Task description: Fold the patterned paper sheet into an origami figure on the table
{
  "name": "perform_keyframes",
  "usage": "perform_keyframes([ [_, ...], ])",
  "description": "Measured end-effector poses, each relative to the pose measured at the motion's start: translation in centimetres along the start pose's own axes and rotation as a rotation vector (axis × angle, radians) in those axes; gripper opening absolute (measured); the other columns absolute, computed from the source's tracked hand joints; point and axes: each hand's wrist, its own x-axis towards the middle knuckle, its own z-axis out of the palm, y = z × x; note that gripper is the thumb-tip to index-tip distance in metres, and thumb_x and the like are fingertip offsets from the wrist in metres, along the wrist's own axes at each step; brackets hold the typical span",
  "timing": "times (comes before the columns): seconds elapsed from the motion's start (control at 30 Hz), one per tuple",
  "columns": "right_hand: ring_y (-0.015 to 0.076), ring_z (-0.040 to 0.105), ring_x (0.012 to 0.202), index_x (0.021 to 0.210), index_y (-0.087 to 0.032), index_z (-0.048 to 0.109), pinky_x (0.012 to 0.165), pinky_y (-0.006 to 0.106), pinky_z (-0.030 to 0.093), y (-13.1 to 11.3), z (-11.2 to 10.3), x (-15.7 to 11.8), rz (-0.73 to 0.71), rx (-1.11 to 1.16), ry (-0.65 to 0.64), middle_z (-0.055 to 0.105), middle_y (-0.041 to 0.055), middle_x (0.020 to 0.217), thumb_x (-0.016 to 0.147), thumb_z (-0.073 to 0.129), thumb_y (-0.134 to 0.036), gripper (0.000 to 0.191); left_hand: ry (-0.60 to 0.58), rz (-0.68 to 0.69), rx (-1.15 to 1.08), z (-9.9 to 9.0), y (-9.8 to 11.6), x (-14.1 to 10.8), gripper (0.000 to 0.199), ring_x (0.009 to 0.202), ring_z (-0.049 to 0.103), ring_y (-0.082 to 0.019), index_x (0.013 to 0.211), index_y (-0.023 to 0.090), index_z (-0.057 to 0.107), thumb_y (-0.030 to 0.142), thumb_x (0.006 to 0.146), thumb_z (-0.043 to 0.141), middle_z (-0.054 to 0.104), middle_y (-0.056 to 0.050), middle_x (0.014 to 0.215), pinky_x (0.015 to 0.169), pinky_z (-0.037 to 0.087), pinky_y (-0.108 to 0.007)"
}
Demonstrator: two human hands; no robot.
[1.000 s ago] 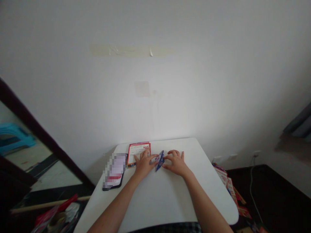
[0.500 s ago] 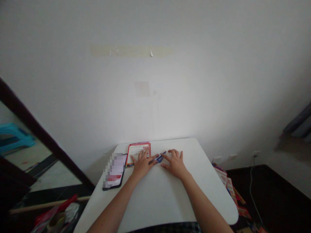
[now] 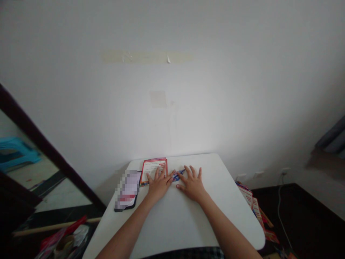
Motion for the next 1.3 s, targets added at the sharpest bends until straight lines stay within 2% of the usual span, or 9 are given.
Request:
perform_keyframes([
  [0.17, 0.0362, 0.021, 0.142, 0.144, -0.047, 0.031, 0.106, 0.075, 0.004, 0.0, -0.2, -0.1, 0.002, 0.004, 0.033, 0.027, 0.006, 0.157, 0.091, 0.031, -0.067, 0.057, 0.004, -0.004, -0.023, -0.3, 0.0, 0.1, 0.04, 0.146, 0.013, -0.038, 0.133, 0.059, 0.041, 0.055, 0.095, 0.031, 0.026, 0.007, 0.159, 0.1, -0.008, -0.081],
  [0.33, 0.0334, 0.027, 0.139, 0.142, -0.044, 0.037, 0.108, 0.074, 0.002, -0.3, -0.3, -0.1, 0.001, 0.033, 0.05, 0.043, 0.0033, 0.147, 0.095, 0.029, -0.06, 0.051, 0.103, -0.018, -0.034, -1.2, 0.5, 0.1, 0.039, 0.144, 0.021, -0.036, 0.131, 0.054, 0.049, 0.047, 0.093, 0.046, 0.029, 0.004, 0.158, 0.102, -0.008, -0.079],
  [0.4, 0.0326, 0.029, 0.137, 0.141, -0.043, 0.039, 0.108, 0.074, 0.002, -0.4, -0.4, -0.1, 0.004, 0.033, 0.066, 0.045, 0.0036, 0.144, 0.096, 0.03, -0.057, 0.049, 0.117, 0.038, -0.056, -1.4, 0.6, 0.1, 0.038, 0.142, 0.024, -0.034, 0.129, 0.053, 0.052, 0.042, 0.092, 0.051, 0.034, 0.006, 0.155, 0.104, -0.009, -0.078],
  [0.5, 0.032, 0.031, 0.135, 0.14, -0.042, 0.042, 0.109, 0.073, 0.003, -0.3, -0.4, -0.2, 0.014, 0.029, 0.086, 0.047, 0.0041, 0.142, 0.096, 0.031, -0.056, 0.048, 0.077, 0.12, -0.111, -1.5, 0.5, 0.1, 0.036, 0.139, 0.032, -0.03, 0.126, 0.052, 0.055, 0.038, 0.093, 0.05, 0.049, 0.007, 0.146, 0.107, -0.007, -0.076],
  [0.63, 0.0318, 0.033, 0.133, 0.139, -0.042, 0.043, 0.108, 0.074, 0.005, -0.3, -0.4, -0.2, 0.029, 0.031, 0.092, 0.047, 0.0043, 0.141, 0.096, 0.031, -0.056, 0.047, 0.042, 0.105, -0.156, -1.1, 0.3, 0.1, 0.033, 0.138, 0.033, -0.032, 0.124, 0.051, 0.057, 0.043, 0.094, 0.047, 0.059, 0.007, 0.136, 0.105, -0.004, -0.078],
  [0.8, 0.0309, 0.033, 0.134, 0.142, -0.042, 0.039, 0.109, 0.072, 0.005, -0.7, -0.5, -0.2, 0.039, 0.015, 0.083, 0.047, 0.0056, 0.141, 0.096, 0.031, -0.055, 0.048, -0.003, -0.005, -0.151, -0.7, 0.7, 0.4, 0.03, 0.142, 0.025, -0.036, 0.118, 0.05, 0.062, 0.048, 0.093, 0.047, 0.058, 0.006, 0.137, 0.101, -0.002, -0.082],
  [0.93, 0.0327, 0.03, 0.137, 0.143, -0.043, 0.036, 0.109, 0.072, 0.003, -1.2, -0.5, -0.1, 0.076, -0.008, 0.086, 0.04, 0.0091, 0.147, 0.095, 0.03, -0.058, 0.051, 0.013, -0.062, -0.131, -0.6, 0.8, 0.7, 0.026, 0.144, 0.02, -0.04, 0.11, 0.05, 0.068, 0.05, 0.09, 0.051, 0.05, 0.007, 0.145, 0.1, -0.001, -0.083],
  [1.07, 0.0354, 0.022, 0.142, 0.143, -0.047, 0.034, 0.107, 0.073, 0.0, -1.5, -0.4, 0.0, 0.079, -0.013, 0.053, 0.029, 0.0083, 0.155, 0.093, 0.03, -0.064, 0.053, 0.026, -0.057, -0.082, -1.1, 0.9, 0.8, 0.026, 0.144, 0.015, -0.042, 0.109, 0.05, 0.068, 0.053, 0.086, 0.055, 0.04, 0.007, 0.152, 0.099, 0.001, -0.083],
  [1.3, 0.0361, 0.018, 0.145, 0.143, -0.047, 0.032, 0.107, 0.072, -0.003, -1.7, -0.3, 0.1, 0.136, -0.011, 0.021, 0.024, 0.0079, 0.158, 0.093, 0.028, -0.065, 0.054, 0.012, -0.078, -0.083, -1.7, 1.0, 0.8, 0.028, 0.144, 0.014, -0.043, 0.111, 0.049, 0.068, 0.053, 0.085, 0.057, 0.039, 0.007, 0.153, 0.1, 0.001, -0.083],
])
